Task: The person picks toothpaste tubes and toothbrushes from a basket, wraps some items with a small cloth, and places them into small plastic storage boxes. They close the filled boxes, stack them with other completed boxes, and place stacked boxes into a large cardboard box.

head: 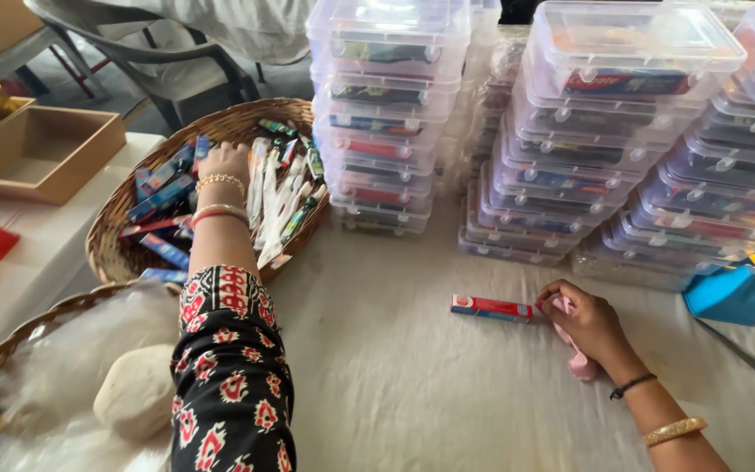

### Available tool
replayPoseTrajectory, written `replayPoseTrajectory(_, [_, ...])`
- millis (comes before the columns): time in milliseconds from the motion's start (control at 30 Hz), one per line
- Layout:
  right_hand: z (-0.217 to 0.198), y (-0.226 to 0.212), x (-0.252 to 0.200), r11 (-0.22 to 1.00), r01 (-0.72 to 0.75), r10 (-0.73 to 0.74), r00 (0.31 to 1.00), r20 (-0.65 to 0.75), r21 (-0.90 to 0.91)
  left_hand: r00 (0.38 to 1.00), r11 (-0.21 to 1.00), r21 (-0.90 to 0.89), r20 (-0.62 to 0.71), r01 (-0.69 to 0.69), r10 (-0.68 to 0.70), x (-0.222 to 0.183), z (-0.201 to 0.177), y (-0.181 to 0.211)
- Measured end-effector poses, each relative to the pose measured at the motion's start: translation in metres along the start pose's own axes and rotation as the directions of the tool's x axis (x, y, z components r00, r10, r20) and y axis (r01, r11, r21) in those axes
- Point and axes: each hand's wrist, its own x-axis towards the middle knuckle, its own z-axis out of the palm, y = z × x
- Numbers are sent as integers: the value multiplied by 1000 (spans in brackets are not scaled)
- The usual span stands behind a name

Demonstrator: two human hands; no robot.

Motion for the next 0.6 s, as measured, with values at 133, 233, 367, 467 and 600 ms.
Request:
replayPoseTrajectory(133, [-6, -19, -3, 997, -64, 63, 998, 14, 37, 999, 999, -37, 47, -4, 6, 31, 38, -4])
replayPoseTrajectory(233, [-11, -30, -5, 991, -111, 106, 992, 68, 76, 996, 998, -48, 79, -41, 45, 47, 51, -11])
replayPoseTrajectory(367, [-12, -36, -4, 989, -107, 97, 990, 101, 100, 990, 983, -183, 141, 0, 26, 61, 60, -19])
replayPoseTrajectory(467, [-13, -40, -5, 984, -141, 129, 985, 114, 109, 982, 993, -121, 191, 8, 16, 57, 53, -16])
replayPoseTrajectory(600, [-14, -40, -7, 985, -125, 112, 987, 113, 119, 964, 999, -35, 266, 36, -26, 37, 23, -13])
